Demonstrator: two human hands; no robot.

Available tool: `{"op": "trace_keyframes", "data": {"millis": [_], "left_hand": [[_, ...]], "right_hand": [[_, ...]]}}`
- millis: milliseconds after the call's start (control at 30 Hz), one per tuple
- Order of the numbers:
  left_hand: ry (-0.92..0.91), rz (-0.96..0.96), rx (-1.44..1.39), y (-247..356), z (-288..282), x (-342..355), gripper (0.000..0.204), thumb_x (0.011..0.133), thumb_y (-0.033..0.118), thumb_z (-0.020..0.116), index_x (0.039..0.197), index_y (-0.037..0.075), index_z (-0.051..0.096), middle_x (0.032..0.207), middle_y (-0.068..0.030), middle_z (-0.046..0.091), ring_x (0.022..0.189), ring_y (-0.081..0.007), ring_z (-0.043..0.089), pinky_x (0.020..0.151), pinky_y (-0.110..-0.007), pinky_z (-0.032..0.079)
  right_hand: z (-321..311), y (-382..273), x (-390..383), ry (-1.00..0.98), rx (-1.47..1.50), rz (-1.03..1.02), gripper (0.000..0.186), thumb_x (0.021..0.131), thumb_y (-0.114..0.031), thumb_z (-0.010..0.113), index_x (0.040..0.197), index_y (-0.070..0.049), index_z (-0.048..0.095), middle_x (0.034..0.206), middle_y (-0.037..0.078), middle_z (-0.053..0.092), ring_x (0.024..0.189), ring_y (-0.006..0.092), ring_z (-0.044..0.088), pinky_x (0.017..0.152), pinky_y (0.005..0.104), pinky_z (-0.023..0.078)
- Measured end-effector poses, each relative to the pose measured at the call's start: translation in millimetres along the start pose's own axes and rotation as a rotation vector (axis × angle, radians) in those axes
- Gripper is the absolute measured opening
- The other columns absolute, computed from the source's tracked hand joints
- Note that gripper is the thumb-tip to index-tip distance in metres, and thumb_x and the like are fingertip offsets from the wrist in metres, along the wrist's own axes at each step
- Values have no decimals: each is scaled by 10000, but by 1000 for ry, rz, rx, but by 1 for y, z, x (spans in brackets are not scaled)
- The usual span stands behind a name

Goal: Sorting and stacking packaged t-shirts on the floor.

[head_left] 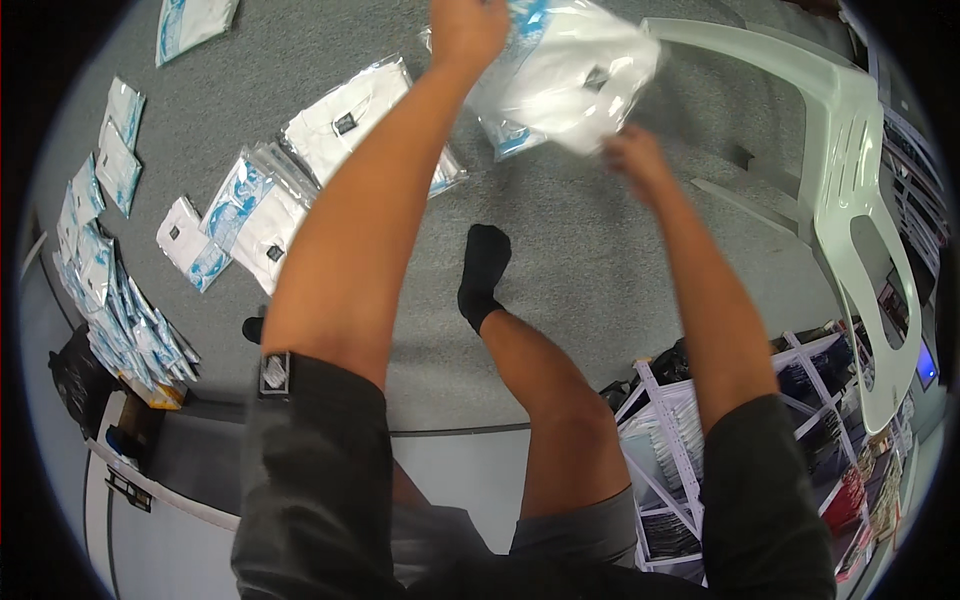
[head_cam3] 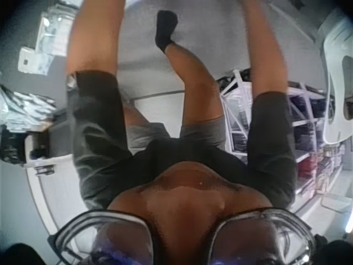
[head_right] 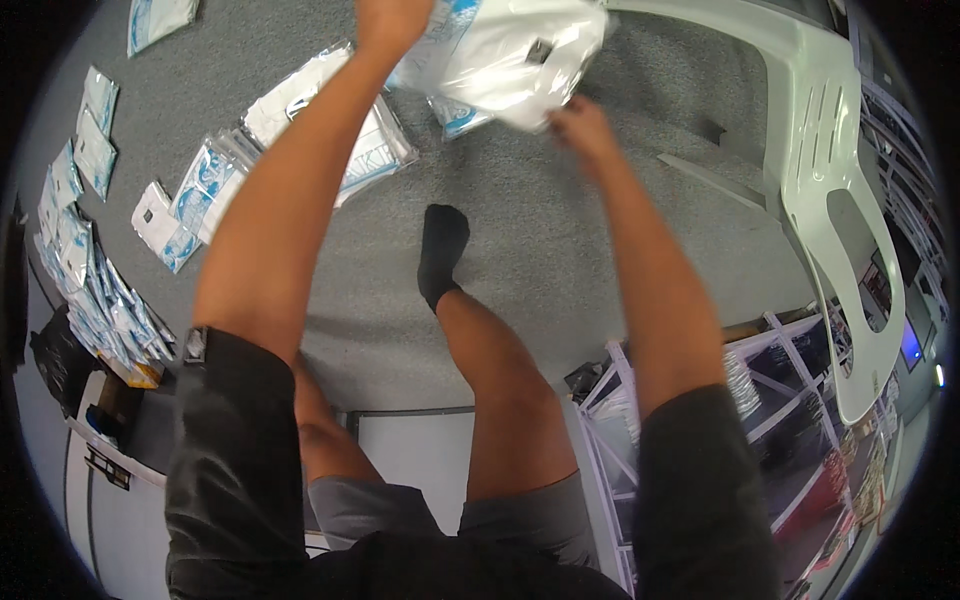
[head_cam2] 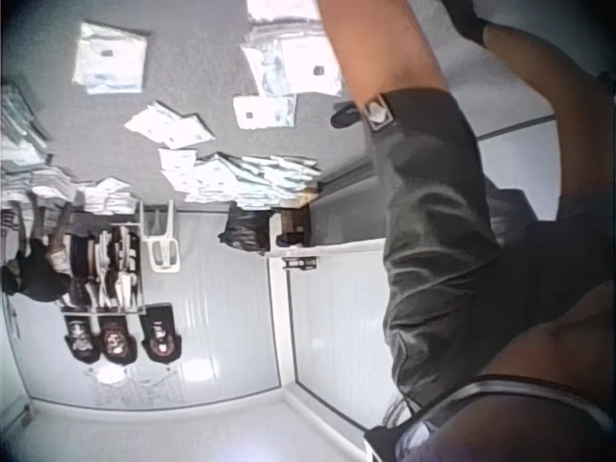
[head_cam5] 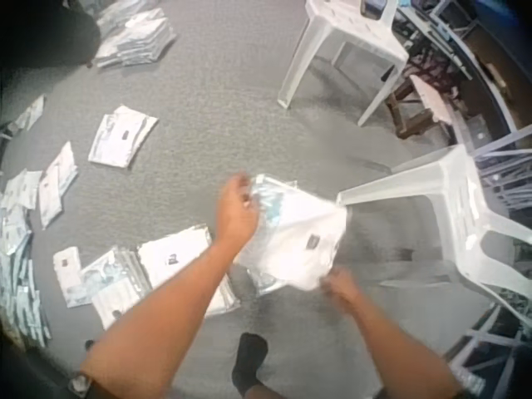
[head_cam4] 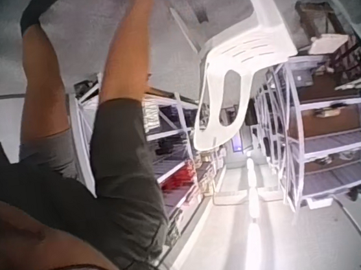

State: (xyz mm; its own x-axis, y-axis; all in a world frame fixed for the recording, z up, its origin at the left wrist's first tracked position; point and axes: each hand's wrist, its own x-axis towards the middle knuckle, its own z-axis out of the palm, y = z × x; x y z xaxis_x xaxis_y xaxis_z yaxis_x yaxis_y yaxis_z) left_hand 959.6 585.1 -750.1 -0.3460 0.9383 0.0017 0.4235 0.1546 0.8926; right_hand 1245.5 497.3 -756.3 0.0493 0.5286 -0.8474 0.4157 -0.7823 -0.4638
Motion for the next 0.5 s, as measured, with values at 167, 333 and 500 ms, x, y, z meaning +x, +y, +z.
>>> {"op": "trace_keyframes", "data": {"millis": [167,333,500], "left_hand": [[-438,293,355,13,63,29,382,846,113,599,1223,73,549,1237,-166,600,1079,-330,617,916,-437,487],[-719,270,714,-11,61,-33,490,884,261,550,1358,157,484,1357,-91,525,1271,-313,485,1060,-585,333],[-691,165,711,-30,-16,-108,549,895,315,535,1404,148,420,1490,-109,362,1386,-288,329,1103,-661,190]], "right_hand": [[95,15,-28,-162,694,46,435,882,-26,637,1246,63,417,1068,189,605,954,301,641,818,408,577],[111,18,-1,-9,673,77,316,862,26,611,1149,41,479,1024,166,614,810,251,666,694,370,608],[104,14,-3,-27,424,112,423,865,18,606,1224,107,401,1128,207,546,937,298,641,788,390,609]]}}
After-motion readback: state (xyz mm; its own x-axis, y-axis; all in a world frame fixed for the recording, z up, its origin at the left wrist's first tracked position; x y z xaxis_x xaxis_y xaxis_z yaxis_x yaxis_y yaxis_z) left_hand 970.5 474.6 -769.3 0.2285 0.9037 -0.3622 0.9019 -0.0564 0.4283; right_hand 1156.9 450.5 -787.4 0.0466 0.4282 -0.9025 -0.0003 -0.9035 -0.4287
